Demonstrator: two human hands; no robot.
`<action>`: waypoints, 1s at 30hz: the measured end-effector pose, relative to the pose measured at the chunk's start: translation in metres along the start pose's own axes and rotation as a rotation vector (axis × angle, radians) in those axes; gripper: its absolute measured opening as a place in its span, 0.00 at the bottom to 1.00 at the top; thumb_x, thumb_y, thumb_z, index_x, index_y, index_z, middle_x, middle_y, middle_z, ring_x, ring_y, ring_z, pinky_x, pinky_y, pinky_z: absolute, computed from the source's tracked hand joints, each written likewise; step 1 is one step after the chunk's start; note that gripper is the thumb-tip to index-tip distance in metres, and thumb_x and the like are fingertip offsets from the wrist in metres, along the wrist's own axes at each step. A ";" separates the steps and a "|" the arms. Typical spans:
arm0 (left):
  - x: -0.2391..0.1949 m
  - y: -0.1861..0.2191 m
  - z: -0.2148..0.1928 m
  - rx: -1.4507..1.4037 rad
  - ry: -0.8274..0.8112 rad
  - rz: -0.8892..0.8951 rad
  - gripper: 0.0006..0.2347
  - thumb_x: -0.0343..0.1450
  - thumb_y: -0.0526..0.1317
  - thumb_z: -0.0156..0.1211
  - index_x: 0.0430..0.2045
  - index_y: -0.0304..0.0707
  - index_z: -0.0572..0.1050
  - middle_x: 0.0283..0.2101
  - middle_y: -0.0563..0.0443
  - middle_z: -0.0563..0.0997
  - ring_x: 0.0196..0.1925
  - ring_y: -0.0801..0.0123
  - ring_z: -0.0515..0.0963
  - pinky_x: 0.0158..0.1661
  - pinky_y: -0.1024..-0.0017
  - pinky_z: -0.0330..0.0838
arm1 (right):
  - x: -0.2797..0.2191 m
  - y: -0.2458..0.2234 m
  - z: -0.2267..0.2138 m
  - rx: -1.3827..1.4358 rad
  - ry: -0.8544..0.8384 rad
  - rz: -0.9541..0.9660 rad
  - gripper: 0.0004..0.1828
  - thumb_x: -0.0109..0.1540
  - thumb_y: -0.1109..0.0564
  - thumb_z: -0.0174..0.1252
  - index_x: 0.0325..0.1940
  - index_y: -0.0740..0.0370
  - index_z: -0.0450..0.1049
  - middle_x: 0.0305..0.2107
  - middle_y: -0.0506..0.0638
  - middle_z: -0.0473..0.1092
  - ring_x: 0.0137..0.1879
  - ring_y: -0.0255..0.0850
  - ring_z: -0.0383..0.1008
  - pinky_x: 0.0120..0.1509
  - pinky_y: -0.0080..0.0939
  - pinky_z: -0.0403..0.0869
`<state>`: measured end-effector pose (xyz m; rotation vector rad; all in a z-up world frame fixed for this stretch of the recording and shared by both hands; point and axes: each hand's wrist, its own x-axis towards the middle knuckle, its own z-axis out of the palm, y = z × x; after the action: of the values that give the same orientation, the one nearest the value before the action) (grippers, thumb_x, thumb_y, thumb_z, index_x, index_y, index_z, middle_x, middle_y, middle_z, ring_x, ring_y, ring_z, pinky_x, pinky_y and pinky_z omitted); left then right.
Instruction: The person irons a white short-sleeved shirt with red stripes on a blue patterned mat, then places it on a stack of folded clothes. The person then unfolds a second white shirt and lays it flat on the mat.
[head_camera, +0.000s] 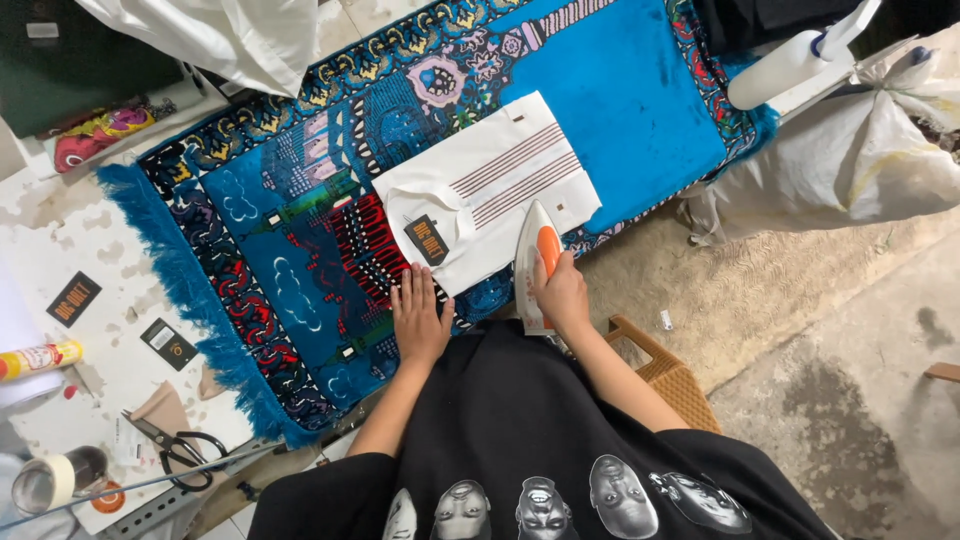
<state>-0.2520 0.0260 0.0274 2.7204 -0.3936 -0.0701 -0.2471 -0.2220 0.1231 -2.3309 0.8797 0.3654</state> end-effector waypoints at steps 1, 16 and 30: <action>0.001 0.001 0.000 -0.003 0.002 -0.002 0.32 0.78 0.53 0.45 0.75 0.37 0.48 0.79 0.43 0.45 0.80 0.54 0.43 0.74 0.48 0.31 | 0.008 -0.001 -0.002 -0.003 0.001 -0.002 0.26 0.70 0.36 0.45 0.47 0.64 0.65 0.36 0.72 0.74 0.46 0.69 0.79 0.45 0.63 0.78; -0.002 0.001 -0.001 -0.015 -0.025 -0.045 0.32 0.78 0.54 0.43 0.75 0.37 0.48 0.79 0.43 0.45 0.80 0.56 0.43 0.75 0.51 0.31 | 0.004 0.029 -0.040 -0.070 -0.221 -0.156 0.20 0.65 0.37 0.56 0.46 0.55 0.72 0.30 0.56 0.78 0.39 0.52 0.83 0.45 0.52 0.78; 0.015 0.025 0.035 -0.366 0.317 -0.605 0.21 0.69 0.44 0.60 0.56 0.42 0.72 0.49 0.50 0.75 0.46 0.61 0.78 0.51 0.63 0.73 | 0.154 0.125 -0.159 0.418 0.137 -0.185 0.13 0.62 0.62 0.60 0.50 0.65 0.72 0.25 0.66 0.70 0.15 0.54 0.68 0.17 0.49 0.67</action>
<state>-0.2476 -0.0134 0.0045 2.3345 0.4896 0.1136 -0.2105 -0.4734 0.1214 -2.0400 0.7146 -0.0554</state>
